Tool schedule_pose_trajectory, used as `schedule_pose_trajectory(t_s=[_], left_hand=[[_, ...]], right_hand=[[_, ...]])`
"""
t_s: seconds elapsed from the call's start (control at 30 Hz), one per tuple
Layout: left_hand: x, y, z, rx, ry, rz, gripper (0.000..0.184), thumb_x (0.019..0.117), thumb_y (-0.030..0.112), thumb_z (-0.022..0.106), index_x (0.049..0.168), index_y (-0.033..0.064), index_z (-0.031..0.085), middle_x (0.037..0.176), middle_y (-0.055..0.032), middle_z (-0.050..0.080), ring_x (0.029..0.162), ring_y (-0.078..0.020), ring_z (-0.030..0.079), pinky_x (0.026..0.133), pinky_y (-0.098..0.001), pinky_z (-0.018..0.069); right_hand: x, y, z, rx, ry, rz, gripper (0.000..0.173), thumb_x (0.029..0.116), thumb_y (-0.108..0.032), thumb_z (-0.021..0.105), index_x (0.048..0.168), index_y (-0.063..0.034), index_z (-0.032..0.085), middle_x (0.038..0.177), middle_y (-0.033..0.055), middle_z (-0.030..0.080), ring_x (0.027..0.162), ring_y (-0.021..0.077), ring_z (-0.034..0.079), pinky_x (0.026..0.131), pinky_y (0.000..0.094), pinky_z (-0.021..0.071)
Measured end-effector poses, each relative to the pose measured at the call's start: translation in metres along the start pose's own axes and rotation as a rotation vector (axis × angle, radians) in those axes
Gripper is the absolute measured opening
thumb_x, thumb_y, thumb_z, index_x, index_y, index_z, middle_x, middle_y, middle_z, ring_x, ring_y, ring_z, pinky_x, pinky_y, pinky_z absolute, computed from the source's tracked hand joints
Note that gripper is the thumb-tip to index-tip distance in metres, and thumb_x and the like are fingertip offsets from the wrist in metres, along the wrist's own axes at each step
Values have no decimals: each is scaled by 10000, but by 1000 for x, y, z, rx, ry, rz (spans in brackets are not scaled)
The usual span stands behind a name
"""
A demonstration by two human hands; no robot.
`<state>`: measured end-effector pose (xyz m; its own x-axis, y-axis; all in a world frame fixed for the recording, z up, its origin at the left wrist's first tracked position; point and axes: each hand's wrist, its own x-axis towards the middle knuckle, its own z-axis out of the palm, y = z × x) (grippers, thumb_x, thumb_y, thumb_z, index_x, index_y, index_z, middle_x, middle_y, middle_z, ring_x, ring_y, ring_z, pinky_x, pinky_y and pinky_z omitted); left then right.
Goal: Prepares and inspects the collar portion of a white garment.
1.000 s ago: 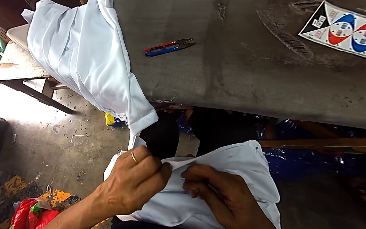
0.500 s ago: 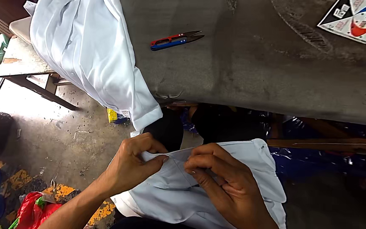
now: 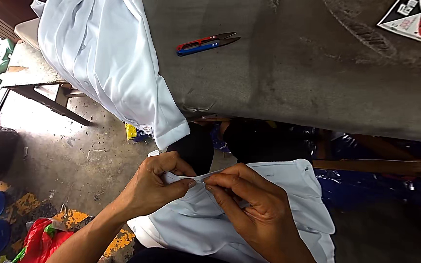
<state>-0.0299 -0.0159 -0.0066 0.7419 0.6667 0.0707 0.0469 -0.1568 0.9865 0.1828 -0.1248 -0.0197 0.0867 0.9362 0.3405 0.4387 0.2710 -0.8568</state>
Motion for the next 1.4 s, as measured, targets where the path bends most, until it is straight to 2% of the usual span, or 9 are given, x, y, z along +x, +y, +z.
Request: schedule_pose_trajectory(t_s=[0.4, 0.7, 1.03, 1.4], left_hand=[[0, 1, 0, -3, -6, 6, 82, 935, 76, 711, 988, 16, 725, 867, -8, 661, 750, -28, 598, 655, -176, 503], [0, 1, 1, -52, -23, -15, 78, 935, 80, 715, 974, 12, 715, 857, -10, 678, 742, -24, 612, 647, -179, 512], [1, 2, -3, -89, -68, -14, 88, 946, 90, 710, 973, 7, 710, 870, -15, 671, 762, -28, 613, 669, -184, 514], [2, 0, -5, -193, -161, -3, 90, 960, 84, 694, 997, 3, 707, 923, -7, 675, 826, -26, 626, 722, -187, 524]], right_hand=[[0, -1, 2, -16, 10, -19, 141, 981, -128, 652, 1000, -64, 776, 871, 15, 631, 750, -7, 577, 622, 104, 474], [0, -1, 3, -13, 1, -43, 147, 1010, -149, 632, 999, -61, 748, 889, 15, 632, 792, 5, 577, 672, 116, 475], [5, -2, 3, -1, -24, -54, 166, 1028, -183, 619, 989, -72, 736, 894, 8, 628, 818, 6, 584, 699, 117, 481], [7, -2, 0, 88, -71, -65, 170, 1036, -157, 597, 1001, -69, 738, 916, 10, 637, 863, 21, 604, 739, 135, 503]])
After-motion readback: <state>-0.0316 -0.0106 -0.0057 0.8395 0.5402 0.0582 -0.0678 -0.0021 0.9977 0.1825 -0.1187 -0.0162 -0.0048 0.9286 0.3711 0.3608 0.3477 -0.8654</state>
